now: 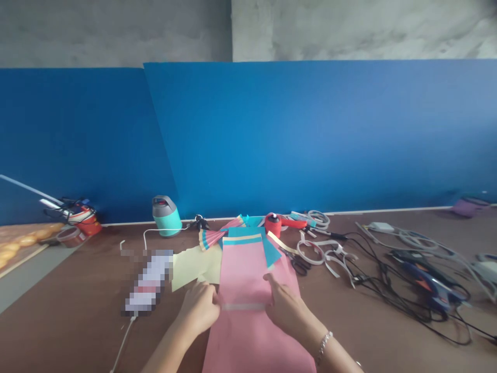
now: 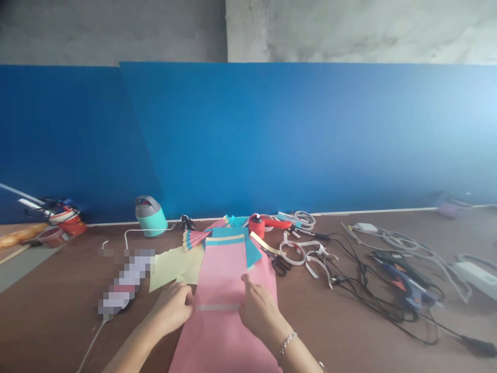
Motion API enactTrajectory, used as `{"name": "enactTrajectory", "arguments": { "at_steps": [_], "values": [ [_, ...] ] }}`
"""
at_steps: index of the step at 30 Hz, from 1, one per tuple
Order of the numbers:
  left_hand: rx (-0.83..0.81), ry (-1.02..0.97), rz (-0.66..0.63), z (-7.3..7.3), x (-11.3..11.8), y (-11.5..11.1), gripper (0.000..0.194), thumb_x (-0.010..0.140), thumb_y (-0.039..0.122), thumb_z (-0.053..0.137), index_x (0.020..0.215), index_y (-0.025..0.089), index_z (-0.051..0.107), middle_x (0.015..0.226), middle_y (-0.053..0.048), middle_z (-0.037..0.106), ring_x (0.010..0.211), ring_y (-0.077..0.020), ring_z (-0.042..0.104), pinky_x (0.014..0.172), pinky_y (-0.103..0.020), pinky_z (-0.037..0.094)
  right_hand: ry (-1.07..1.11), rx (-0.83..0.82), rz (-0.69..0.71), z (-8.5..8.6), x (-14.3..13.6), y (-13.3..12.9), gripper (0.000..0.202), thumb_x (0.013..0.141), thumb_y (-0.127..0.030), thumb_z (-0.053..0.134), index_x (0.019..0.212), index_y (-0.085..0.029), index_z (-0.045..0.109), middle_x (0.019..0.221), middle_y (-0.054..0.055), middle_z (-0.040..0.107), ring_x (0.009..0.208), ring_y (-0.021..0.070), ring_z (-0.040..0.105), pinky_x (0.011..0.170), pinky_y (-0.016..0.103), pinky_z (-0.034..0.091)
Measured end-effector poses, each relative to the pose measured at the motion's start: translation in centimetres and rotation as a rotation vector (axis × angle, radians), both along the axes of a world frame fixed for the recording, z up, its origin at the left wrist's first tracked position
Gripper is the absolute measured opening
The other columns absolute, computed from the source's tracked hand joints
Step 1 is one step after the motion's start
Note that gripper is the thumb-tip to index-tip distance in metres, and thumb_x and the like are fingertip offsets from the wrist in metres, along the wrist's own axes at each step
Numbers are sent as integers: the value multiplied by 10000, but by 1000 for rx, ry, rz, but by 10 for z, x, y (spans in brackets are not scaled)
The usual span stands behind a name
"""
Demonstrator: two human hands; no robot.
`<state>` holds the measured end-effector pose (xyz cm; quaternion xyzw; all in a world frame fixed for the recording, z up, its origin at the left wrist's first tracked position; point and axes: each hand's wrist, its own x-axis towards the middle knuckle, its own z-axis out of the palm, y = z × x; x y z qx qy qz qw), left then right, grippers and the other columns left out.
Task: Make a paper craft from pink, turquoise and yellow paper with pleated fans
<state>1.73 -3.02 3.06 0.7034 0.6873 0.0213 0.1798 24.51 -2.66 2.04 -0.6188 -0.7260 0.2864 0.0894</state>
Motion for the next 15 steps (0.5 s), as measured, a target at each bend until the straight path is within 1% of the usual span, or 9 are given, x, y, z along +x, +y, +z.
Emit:
{"name": "enactTrajectory", "arguments": {
  "at_steps": [4, 8, 11, 15],
  "values": [
    [-1, -14, -1, -1, 0, 0, 155, 692, 80, 520, 670, 181, 635, 880, -73, 664, 925, -226, 593, 726, -275, 420, 76, 8, 12, -4, 12, 7, 581, 630, -55, 485, 1202, -151, 462, 750, 15, 560, 785, 185, 537, 645, 238, 352],
    [-18, -9, 20, 4, 1, -1, 163, 691, 66, 526, 677, 190, 631, 898, -57, 660, 927, -209, 595, 733, -260, 415, 190, -67, 12, -4, 20, 12, 516, 639, -51, 447, 1142, -161, 488, 668, -30, 528, 661, 137, 513, 555, 212, 320],
    [-25, -4, 24, 6, 1, -2, 166, 701, 67, 524, 675, 192, 631, 896, -52, 660, 925, -205, 596, 741, -260, 412, 204, -97, -3, -4, 20, 13, 484, 642, -45, 439, 1108, -165, 490, 649, -44, 517, 624, 118, 498, 545, 206, 313],
    [-24, -8, 24, 5, 1, -1, 170, 699, 60, 525, 675, 189, 633, 894, -52, 654, 913, -201, 597, 741, -261, 411, 161, -35, -19, -7, 16, 11, 402, 607, -46, 469, 987, -175, 491, 651, -45, 507, 635, 123, 489, 542, 207, 302]
  ]
}}
